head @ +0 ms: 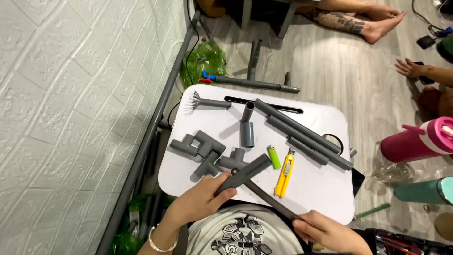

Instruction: A person uses a metal bar to repeatedly scrape and attempt to cut a PVC pipe on a small table.

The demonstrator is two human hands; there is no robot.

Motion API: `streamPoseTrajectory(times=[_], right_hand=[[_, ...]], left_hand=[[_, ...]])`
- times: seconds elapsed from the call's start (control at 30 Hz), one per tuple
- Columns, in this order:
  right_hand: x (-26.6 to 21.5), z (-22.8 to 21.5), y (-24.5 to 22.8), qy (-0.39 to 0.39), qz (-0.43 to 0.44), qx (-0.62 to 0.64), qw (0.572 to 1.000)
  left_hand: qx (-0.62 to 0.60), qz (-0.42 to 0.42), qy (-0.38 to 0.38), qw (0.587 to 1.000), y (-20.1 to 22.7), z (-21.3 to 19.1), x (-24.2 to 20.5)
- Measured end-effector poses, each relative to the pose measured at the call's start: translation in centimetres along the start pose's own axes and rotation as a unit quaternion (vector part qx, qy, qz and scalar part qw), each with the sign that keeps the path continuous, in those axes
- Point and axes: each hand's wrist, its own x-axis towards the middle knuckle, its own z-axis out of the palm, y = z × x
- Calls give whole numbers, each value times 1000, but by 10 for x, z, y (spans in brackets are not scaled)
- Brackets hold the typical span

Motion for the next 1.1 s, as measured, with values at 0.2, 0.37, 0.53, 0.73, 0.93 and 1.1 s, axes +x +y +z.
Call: streamPoseTrajectory(times=[0.2,0.37,0.53,0.73,0.93,1.1], right_hand=[[18,33,0,151,17,29,988],[26,40,-1,162,-6,31,986],[27,41,-7,158,-119,34,980],[28,37,3,104,-171,28,979],[10,18,-10,15,-156,64,986],[1,21,26,87,-89,-76,989]], left_hand=[[-33,137,176,974,-28,27,30],[-27,170,251,953,-48,33,31],[-16,143,273,951,-72,40,41],[-66,70,222,970,-81,41,46],[-145,-7,110,983,-50,14,34],[-52,151,86,984,-19,-3,14]])
